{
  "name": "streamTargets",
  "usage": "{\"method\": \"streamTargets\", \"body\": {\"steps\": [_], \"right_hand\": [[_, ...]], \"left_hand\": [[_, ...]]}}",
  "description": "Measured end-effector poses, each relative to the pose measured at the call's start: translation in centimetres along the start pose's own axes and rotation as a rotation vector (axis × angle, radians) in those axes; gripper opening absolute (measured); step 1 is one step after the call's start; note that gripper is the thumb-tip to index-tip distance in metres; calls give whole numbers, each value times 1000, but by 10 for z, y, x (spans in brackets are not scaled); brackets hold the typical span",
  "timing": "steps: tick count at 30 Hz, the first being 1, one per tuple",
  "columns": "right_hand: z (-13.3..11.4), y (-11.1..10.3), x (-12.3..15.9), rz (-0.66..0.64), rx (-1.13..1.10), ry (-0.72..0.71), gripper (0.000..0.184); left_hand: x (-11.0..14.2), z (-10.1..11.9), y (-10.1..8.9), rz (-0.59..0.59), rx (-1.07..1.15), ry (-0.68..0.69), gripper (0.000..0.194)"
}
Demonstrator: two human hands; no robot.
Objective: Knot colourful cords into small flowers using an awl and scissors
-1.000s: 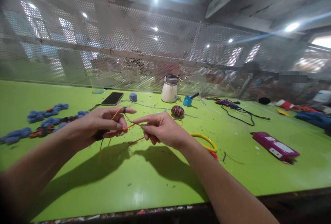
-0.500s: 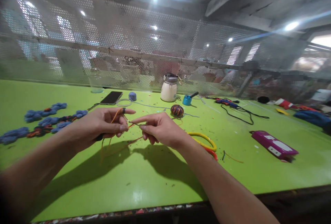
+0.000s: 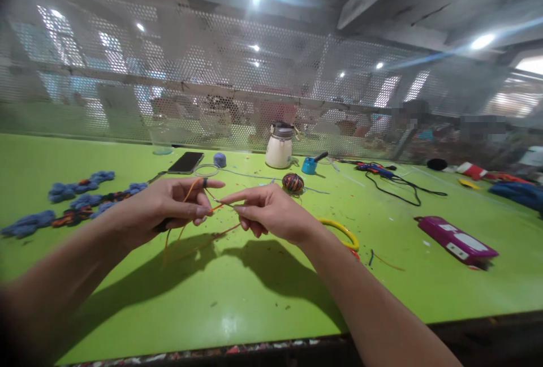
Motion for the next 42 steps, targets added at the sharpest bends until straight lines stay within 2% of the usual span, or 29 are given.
{"method": "streamTargets", "body": {"steps": [11, 21, 32, 42], "right_hand": [[-6, 2, 4, -79, 122, -25, 30], [-10, 7, 8, -143, 263, -21, 34], [-29, 17, 14, -146, 618, -235, 33], [-35, 20, 14, -112, 739, -310, 34]], "left_hand": [[1, -2, 3, -68, -15, 3, 50], [0, -5, 7, -96, -17, -27, 52], [1, -4, 11, -122, 15, -35, 49], [0, -6, 7, -105, -56, -13, 48]]}}
Point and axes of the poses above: each hand's wrist, its own x-axis away from the middle knuckle, its own y-axis out of the palm, z = x × y, the point moved 10 cm from there along -x, towards the middle knuckle, and after that the axes turned 13 degrees about -x, right-handed, at the moved point
